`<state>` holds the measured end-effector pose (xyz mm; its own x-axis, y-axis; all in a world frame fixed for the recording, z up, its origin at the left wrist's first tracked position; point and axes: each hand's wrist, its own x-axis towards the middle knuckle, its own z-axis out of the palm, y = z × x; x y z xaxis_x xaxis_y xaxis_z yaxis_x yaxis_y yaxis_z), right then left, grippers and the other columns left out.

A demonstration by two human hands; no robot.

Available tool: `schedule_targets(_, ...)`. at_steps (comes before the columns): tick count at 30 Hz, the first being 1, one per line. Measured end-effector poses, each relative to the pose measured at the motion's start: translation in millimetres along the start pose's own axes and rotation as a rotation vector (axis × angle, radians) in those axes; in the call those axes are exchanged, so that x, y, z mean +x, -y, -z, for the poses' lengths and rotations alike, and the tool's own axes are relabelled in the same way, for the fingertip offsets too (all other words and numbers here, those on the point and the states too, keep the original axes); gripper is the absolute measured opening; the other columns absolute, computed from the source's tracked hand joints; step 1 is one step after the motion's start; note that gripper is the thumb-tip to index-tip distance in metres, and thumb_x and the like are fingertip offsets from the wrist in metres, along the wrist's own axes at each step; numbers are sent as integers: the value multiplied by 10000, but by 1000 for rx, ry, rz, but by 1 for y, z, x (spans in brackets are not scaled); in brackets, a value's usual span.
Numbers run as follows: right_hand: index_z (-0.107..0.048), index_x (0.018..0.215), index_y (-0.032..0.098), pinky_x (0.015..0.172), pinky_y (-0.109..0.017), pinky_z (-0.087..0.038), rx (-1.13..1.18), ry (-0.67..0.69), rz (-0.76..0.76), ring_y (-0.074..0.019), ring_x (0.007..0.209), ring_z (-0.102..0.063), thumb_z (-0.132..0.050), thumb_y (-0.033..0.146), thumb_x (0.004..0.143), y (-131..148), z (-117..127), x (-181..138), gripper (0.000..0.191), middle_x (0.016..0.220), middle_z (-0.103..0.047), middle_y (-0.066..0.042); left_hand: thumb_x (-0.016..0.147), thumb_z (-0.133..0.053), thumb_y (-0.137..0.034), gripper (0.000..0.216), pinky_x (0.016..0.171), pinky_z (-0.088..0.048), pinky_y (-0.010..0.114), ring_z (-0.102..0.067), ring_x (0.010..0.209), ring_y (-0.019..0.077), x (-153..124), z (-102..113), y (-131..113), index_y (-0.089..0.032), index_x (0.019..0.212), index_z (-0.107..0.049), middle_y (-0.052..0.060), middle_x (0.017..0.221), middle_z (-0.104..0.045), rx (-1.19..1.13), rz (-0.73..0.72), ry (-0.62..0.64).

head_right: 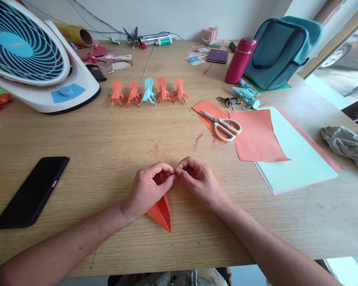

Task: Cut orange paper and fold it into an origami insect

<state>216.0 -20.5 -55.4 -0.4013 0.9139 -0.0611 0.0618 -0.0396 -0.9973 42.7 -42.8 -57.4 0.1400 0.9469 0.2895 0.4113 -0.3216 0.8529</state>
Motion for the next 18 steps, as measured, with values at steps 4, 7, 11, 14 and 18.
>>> schedule_targets(4,-608,859,196,706,-273,-437,-9,-6,-8,-138,750,-551,-622,415,929,1,0,-1,230,788,-605,-5,824,-629,-72,103,601,-448,170,-535,579,60,0,0,0,-173,806,-622,-52,689,-625,16,-26,-18)
schedule_targets(7,-617,861,192,714,-266,-440,-33,-14,-12,-135,758,-553,-615,410,933,2,1,-1,229,791,-608,-4,833,-632,-78,97,583,-444,164,-529,565,56,0,1,1,-173,815,-632,-54,681,-628,-2,-15,-12)
schedule_targets(11,-630,852,194,710,-270,-449,-38,-21,-16,-140,754,-562,-628,441,918,2,1,0,255,780,-614,-5,843,-636,-93,88,587,-453,172,-537,568,62,-1,1,2,-176,819,-653,-45,689,-645,-16,10,-5)
schedule_targets(14,-646,860,202,715,-280,-465,-25,-17,-10,-147,754,-577,-647,462,898,1,1,0,262,786,-629,-9,846,-634,-100,89,596,-465,184,-547,576,72,-1,3,1,-178,814,-661,-35,699,-657,-18,35,1)
schedule_targets(18,-639,891,219,737,-294,-496,35,2,-4,-156,778,-606,-674,445,877,-4,2,1,228,828,-653,-16,854,-636,-117,80,612,-482,198,-571,602,88,-2,3,1,-185,832,-671,-21,719,-672,-21,34,-4)
